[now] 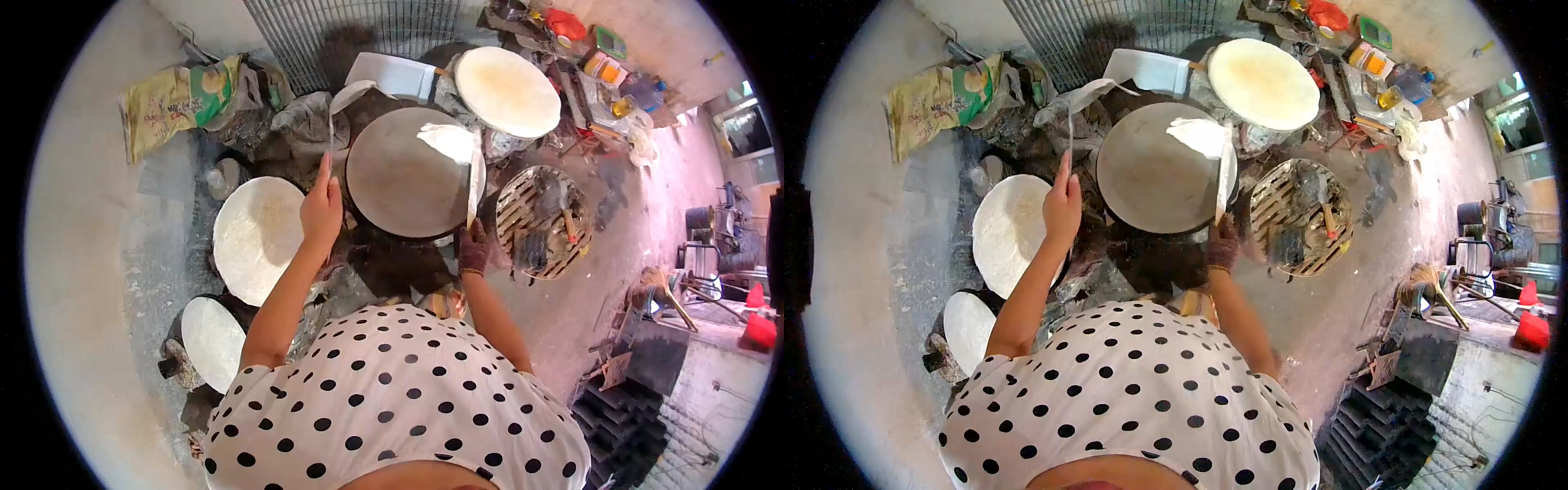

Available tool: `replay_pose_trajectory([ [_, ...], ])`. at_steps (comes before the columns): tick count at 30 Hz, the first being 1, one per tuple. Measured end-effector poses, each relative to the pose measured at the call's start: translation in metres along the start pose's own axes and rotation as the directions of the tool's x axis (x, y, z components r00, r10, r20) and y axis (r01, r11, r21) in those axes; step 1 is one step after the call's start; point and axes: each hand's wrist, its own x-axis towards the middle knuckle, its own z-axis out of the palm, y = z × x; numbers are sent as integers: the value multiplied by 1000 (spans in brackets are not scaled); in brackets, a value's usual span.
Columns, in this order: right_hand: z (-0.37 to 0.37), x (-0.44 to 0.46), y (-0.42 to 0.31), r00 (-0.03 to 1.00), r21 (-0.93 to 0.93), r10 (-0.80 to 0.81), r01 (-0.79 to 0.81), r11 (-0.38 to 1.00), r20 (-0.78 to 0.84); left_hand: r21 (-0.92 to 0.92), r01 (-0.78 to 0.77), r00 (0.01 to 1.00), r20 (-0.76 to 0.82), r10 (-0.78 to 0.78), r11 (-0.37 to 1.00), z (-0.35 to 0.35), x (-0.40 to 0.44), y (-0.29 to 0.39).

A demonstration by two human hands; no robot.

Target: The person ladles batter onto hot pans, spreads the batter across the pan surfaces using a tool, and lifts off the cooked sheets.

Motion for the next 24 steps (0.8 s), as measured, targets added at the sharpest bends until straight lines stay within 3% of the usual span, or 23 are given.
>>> replay_pose_trajectory([
  [1,13,-10,-26,1000,-4,1,-1,1000,1,-111,-13,999,-52,7,994,-8,-10,-9],
  [3,44,-3,-51,979,-537,203,-154,829,33,-183,-56,998,-27,52,982,8,-19,-47],
  [5,66,16,-55,976,-525,192,-113,843,99,-250,-102,995,-6,103,963,5,-32,-58],
  [6,66,26,-59,964,-655,223,-76,752,144,-434,146,980,188,-69,889,0,-40,-54],
  [7,59,27,-52,959,-583,242,-113,805,149,-544,399,895,405,-186,738,-6,-47,-47],
  [9,44,30,-39,947,-425,281,-191,885,159,-609,385,908,387,-164,693,-19,-66,-44],
  [11,24,16,-2,997,38,22,-25,999,79,-641,400,888,447,-104,655,-34,-81,-48],
  [13,27,26,52,997,-68,18,-13,998,74,-665,379,898,431,-82,643,-37,-94,-54],
  [15,40,35,47,997,-168,11,2,986,75,-686,486,852,509,-120,541,-30,-101,-71],
  [17,70,44,-32,966,-606,110,55,794,232,-708,490,854,507,-117,508,-20,-106,-84],
  [18,78,40,-67,947,-612,211,-21,791,241,-732,522,846,512,-153,438,-15,-110,-87],
  [19,81,54,-57,946,-609,210,-16,793,247,-752,548,835,517,-188,365,-14,-112,-88],
  [21,77,85,-26,943,-787,203,89,610,264,-767,548,836,511,-199,334,-17,-117,-85],
  [22,54,79,-38,890,-589,306,-52,806,339,-778,550,835,510,-205,303,-21,-119,-84],
  [23,31,72,-54,819,-369,402,-255,894,409,-778,548,837,505,-211,307,-25,-123,-81],
  [24,5,86,-36,869,-229,274,-192,954,412,-808,502,864,459,-205,308,-29,-127,-76],
])
